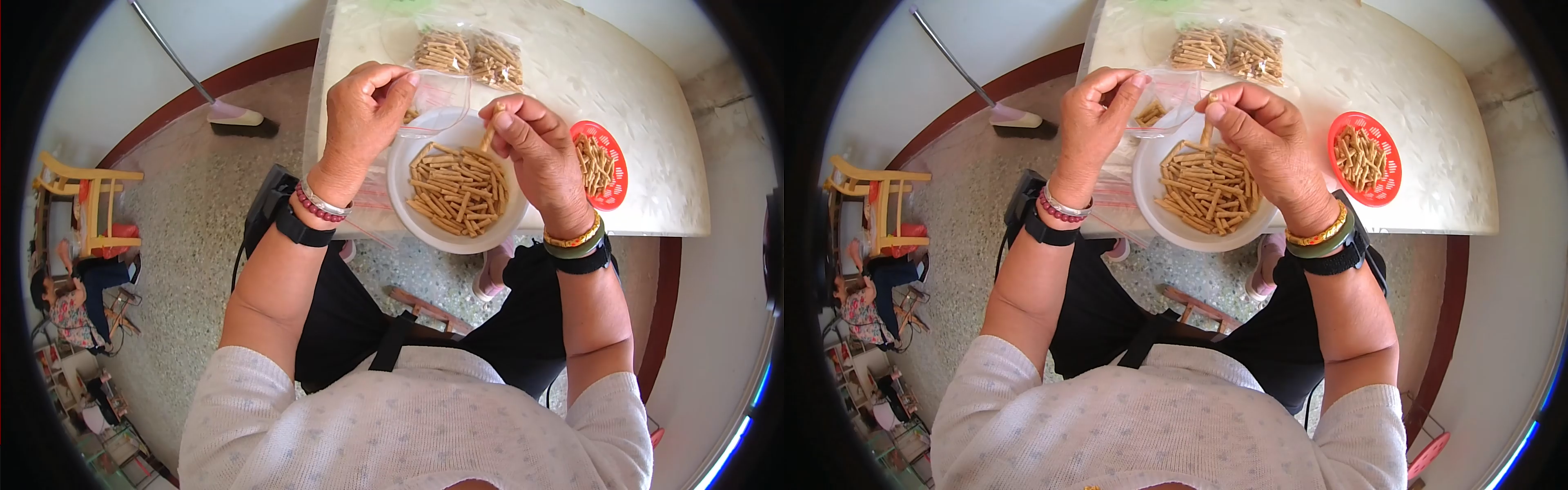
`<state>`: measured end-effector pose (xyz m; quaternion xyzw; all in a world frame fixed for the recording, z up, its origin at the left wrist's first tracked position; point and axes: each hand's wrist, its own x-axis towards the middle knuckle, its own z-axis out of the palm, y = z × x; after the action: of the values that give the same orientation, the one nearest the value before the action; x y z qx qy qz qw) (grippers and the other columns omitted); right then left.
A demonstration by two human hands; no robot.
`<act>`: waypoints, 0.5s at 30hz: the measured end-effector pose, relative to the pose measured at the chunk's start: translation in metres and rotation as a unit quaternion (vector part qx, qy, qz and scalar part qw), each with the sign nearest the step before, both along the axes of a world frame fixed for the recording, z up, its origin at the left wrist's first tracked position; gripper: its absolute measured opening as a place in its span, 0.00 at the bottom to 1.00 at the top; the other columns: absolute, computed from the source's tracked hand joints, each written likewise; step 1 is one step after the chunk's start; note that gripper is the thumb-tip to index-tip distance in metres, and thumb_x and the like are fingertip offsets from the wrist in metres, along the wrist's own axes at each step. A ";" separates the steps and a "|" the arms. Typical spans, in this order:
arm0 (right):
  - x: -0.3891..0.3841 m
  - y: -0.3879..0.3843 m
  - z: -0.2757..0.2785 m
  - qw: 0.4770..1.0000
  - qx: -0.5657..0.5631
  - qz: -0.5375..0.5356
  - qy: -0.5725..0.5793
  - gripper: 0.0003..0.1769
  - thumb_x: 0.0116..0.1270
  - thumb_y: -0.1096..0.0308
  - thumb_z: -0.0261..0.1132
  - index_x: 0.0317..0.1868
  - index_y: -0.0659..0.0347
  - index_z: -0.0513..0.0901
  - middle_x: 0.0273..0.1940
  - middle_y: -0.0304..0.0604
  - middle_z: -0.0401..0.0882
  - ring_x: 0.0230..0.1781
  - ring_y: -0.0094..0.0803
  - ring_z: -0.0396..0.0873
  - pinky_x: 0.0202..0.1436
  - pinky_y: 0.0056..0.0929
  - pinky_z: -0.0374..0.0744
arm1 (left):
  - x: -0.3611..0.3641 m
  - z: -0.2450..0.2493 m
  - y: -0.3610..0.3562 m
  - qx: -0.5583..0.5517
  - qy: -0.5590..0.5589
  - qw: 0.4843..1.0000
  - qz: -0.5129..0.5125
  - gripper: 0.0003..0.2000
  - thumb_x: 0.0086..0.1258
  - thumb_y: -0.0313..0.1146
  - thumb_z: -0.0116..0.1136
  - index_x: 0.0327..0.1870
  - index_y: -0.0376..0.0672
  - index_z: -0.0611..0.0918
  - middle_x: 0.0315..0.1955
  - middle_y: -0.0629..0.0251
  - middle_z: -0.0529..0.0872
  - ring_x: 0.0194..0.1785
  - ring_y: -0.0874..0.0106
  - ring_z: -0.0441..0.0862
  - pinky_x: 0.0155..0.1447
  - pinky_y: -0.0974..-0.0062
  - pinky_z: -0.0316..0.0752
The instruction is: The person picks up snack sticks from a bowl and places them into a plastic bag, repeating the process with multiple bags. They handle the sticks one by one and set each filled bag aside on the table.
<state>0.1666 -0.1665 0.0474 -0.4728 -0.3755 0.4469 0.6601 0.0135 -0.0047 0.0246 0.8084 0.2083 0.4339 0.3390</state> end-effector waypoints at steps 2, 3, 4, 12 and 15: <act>-0.013 0.008 0.007 0.997 0.055 -0.024 -0.044 0.06 0.67 0.70 0.66 0.42 0.61 0.82 0.40 0.33 0.83 0.36 0.16 0.75 0.43 0.17 0.74 | 0.000 0.002 -0.003 -0.015 -0.005 1.000 0.000 0.07 0.69 0.31 0.62 0.39 0.35 0.86 0.29 0.63 0.88 0.31 0.83 0.81 0.36 0.84 0.74; -0.018 0.012 0.009 0.992 0.076 -0.056 -0.089 0.05 0.67 0.71 0.67 0.41 0.62 0.82 0.39 0.32 0.83 0.35 0.16 0.75 0.42 0.18 0.74 | -0.001 0.004 -0.004 -0.038 0.017 0.999 0.004 0.08 0.69 0.31 0.61 0.39 0.35 0.86 0.30 0.62 0.89 0.32 0.82 0.82 0.37 0.83 0.75; -0.021 0.015 0.010 0.982 0.097 -0.088 -0.133 0.04 0.66 0.72 0.67 0.40 0.62 0.83 0.39 0.32 0.83 0.35 0.16 0.75 0.40 0.19 0.74 | -0.002 0.006 -0.005 -0.062 0.040 0.997 0.008 0.08 0.70 0.31 0.61 0.40 0.35 0.86 0.30 0.61 0.89 0.33 0.82 0.83 0.38 0.83 0.76; -0.024 0.053 -0.001 0.830 0.088 -0.132 -0.535 0.07 0.59 0.74 0.66 0.39 0.58 0.83 0.31 0.43 0.82 0.30 0.39 0.80 0.35 0.34 0.78 | 0.000 0.002 0.006 -0.064 -0.010 0.998 -0.004 0.08 0.69 0.31 0.62 0.37 0.34 0.86 0.22 0.66 0.84 0.26 0.84 0.76 0.31 0.83 0.71; -0.022 0.063 -0.009 0.821 0.088 -0.152 -0.543 0.08 0.60 0.74 0.65 0.40 0.58 0.83 0.32 0.44 0.82 0.31 0.40 0.81 0.36 0.34 0.78 | 0.002 0.001 0.008 -0.060 -0.050 0.997 -0.003 0.08 0.67 0.31 0.63 0.33 0.34 0.85 0.14 0.68 0.78 0.20 0.85 0.70 0.24 0.83 0.66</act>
<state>0.1443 -0.1037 0.0383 -0.6297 -0.6347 -0.0230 0.4474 0.0159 0.0033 0.0259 0.7642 0.2143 0.4596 0.3986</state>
